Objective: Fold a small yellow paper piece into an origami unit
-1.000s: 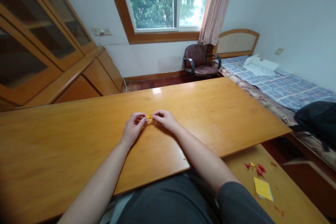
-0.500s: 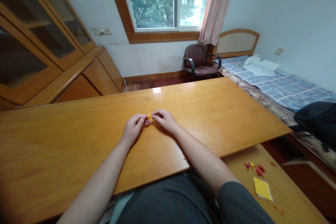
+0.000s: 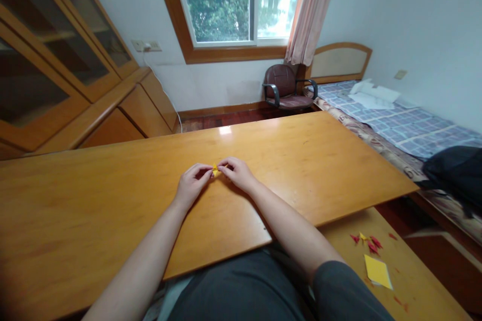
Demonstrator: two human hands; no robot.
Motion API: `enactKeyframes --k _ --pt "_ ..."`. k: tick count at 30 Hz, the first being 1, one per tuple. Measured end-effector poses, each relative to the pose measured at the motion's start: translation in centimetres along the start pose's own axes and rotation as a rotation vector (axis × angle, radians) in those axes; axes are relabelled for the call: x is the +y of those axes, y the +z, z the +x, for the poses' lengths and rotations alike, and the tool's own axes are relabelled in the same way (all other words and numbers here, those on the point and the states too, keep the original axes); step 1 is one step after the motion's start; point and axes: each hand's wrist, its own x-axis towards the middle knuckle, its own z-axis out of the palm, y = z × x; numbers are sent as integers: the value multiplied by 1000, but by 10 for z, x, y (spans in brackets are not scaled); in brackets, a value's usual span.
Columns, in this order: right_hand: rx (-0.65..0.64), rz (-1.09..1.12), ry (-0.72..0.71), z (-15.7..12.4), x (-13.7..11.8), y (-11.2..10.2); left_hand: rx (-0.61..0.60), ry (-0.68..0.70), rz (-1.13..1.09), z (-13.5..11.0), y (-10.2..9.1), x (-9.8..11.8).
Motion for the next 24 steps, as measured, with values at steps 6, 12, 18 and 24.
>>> enactKeyframes --k 6,12,18,24 --pt "-4 16 27 -1 -1 1 13 26 80 0 -1 1" --pt "2 -57 -97 0 -1 0 -3 39 51 0 -2 2" --pt "-5 -50 -123 0 -4 0 86 -75 -199 -2 8 -12" --pt "-4 -61 -117 0 -6 -1 61 -105 -210 -1 8 -13"
